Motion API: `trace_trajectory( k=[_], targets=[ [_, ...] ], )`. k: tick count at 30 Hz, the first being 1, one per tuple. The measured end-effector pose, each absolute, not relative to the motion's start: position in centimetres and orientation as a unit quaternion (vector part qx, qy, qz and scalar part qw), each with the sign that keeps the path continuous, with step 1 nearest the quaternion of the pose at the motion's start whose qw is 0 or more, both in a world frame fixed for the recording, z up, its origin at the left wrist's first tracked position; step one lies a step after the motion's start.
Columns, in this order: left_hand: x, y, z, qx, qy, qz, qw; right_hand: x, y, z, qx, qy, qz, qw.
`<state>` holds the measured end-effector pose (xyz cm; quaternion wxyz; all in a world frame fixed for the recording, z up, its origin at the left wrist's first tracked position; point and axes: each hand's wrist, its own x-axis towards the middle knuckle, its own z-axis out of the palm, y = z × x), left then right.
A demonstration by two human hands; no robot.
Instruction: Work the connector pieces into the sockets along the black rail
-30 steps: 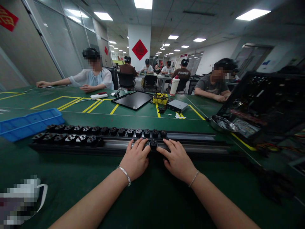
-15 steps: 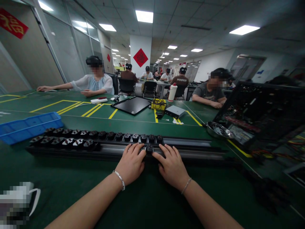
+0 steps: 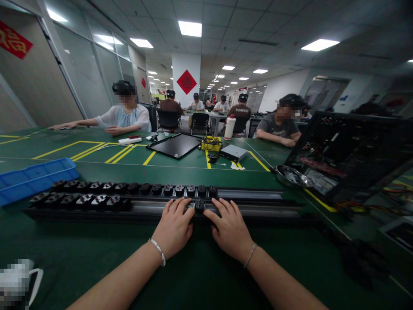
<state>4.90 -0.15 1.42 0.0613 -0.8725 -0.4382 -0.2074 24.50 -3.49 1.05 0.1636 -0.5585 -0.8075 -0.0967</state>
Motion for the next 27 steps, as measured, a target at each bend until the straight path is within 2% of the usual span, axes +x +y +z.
trace_trajectory(
  k=[27],
  targets=[
    [4.91, -0.28, 1.35, -0.872, -0.441, -0.205, 0.053, 24.54, -3.42, 0.96, -0.556, -0.806, -0.091, 0.18]
  ],
)
